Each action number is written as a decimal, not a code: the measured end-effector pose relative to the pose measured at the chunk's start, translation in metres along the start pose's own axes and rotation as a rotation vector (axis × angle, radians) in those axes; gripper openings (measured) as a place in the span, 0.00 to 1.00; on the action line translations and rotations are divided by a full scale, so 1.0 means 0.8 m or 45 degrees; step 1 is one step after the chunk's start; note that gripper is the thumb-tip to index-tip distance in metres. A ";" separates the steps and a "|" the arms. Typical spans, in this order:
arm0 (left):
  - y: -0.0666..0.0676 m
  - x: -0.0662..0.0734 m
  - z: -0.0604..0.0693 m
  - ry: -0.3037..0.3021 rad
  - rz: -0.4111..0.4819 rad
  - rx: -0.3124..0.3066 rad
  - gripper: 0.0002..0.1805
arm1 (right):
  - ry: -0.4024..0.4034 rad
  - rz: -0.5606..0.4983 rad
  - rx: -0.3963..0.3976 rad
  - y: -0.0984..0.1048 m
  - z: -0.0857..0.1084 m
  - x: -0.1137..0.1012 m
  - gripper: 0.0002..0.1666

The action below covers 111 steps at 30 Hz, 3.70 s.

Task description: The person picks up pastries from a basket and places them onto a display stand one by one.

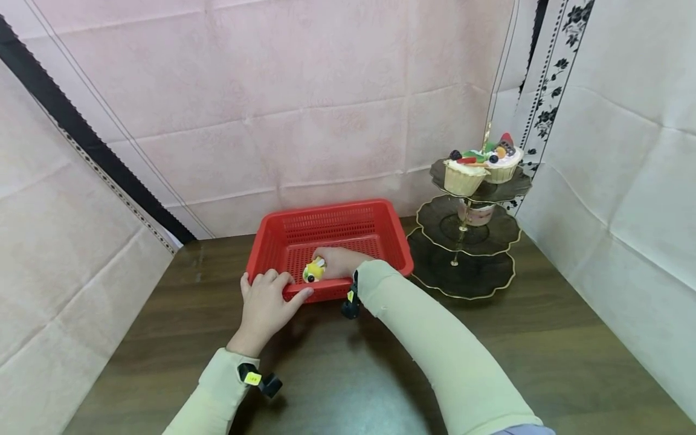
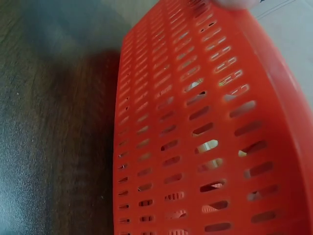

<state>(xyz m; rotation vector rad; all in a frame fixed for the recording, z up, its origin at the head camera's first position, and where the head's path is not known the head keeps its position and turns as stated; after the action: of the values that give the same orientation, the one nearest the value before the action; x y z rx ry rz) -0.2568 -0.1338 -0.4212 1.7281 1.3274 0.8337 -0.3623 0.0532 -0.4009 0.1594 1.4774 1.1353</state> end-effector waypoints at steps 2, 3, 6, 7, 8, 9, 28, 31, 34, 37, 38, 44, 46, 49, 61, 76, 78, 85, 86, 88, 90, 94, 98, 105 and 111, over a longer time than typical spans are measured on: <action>0.000 0.000 0.000 0.000 -0.001 0.000 0.29 | 0.004 0.002 0.008 0.000 -0.001 0.000 0.29; 0.000 0.000 0.000 0.001 -0.001 -0.001 0.29 | 0.003 0.003 0.009 0.000 -0.002 0.001 0.29; 0.000 -0.001 0.000 0.005 0.000 -0.008 0.29 | -0.006 0.007 0.014 0.000 -0.003 0.000 0.31; 0.000 -0.001 0.000 0.007 0.001 -0.011 0.29 | -0.009 0.011 0.016 0.000 -0.004 0.000 0.31; 0.000 -0.001 0.000 0.009 0.002 -0.013 0.29 | -0.012 0.017 0.020 0.000 -0.004 0.000 0.31; 0.001 -0.001 0.000 0.010 0.004 -0.015 0.29 | -0.010 0.024 0.025 0.000 -0.004 0.001 0.32; 0.000 0.001 -0.002 0.016 0.003 -0.021 0.27 | -0.008 -0.029 0.177 0.019 0.010 0.010 0.39; 0.000 0.000 -0.002 0.015 0.005 -0.022 0.27 | -0.017 -0.056 0.219 0.024 0.019 0.010 0.41; 0.000 0.000 -0.002 0.010 0.003 -0.023 0.27 | -0.022 -0.094 0.267 0.030 0.030 0.010 0.41; 0.001 0.000 -0.002 0.007 0.003 -0.020 0.27 | -0.009 -0.150 0.322 0.036 0.040 0.011 0.38; 0.001 0.000 -0.002 0.008 0.003 -0.019 0.27 | -0.001 -0.166 0.345 0.039 0.043 0.012 0.37; 0.001 -0.001 -0.002 0.016 0.008 -0.023 0.27 | 0.030 -0.216 0.465 0.057 0.058 0.019 0.34; 0.001 -0.001 -0.002 0.017 0.012 -0.022 0.28 | 0.033 -0.217 0.504 0.064 0.064 0.020 0.34; 0.000 -0.001 -0.001 0.018 0.016 -0.020 0.28 | 0.044 -0.219 0.564 0.076 0.076 0.021 0.35; 0.000 -0.002 0.000 0.009 0.024 0.009 0.27 | 0.075 -0.152 0.824 0.122 0.133 0.025 0.37; -0.001 0.000 -0.001 0.006 0.021 -0.013 0.27 | -0.132 -0.293 0.970 0.155 0.192 0.066 0.48; -0.001 0.000 -0.001 0.004 0.021 -0.009 0.28 | -0.158 -0.305 0.988 0.157 0.197 0.070 0.50; -0.002 -0.001 0.000 0.007 0.022 -0.007 0.28 | -0.179 -0.397 1.011 0.162 0.213 0.081 0.48; -0.002 -0.001 0.000 0.008 0.022 -0.011 0.28 | -0.176 -0.410 1.016 0.163 0.215 0.083 0.47; -0.002 0.000 0.000 0.009 0.022 -0.012 0.28 | -0.171 -0.419 1.029 0.164 0.219 0.087 0.47; -0.002 0.000 -0.001 0.010 0.024 -0.012 0.28 | -0.164 -0.431 1.039 0.164 0.223 0.090 0.47; -0.001 0.001 0.000 0.011 0.020 -0.008 0.28 | -0.143 -0.404 1.048 0.165 0.228 0.096 0.48; -0.001 0.001 0.000 0.008 0.015 -0.006 0.28 | -0.159 -0.391 1.036 0.166 0.234 0.103 0.50; -0.001 0.002 0.000 0.005 0.019 -0.003 0.28 | -0.215 -0.366 1.029 0.169 0.247 0.117 0.53; -0.003 0.000 0.000 0.006 0.013 -0.002 0.28 | -0.228 -0.246 1.061 0.171 0.254 0.122 0.52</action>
<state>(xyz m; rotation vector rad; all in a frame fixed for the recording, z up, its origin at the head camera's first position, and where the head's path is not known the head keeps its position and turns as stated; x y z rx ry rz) -0.2581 -0.1332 -0.4229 1.7337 1.3219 0.8445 -0.2900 0.2979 -0.3348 0.6568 1.6803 0.2871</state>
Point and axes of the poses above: each hand's wrist, its own z-axis away from the middle knuckle, its own y-axis out of the back of the hand, x = y × z, the point moved 1 cm from there along -z, towards the middle knuckle, and after that the axes turned 10 degrees about -z, right-handed, at the moved point
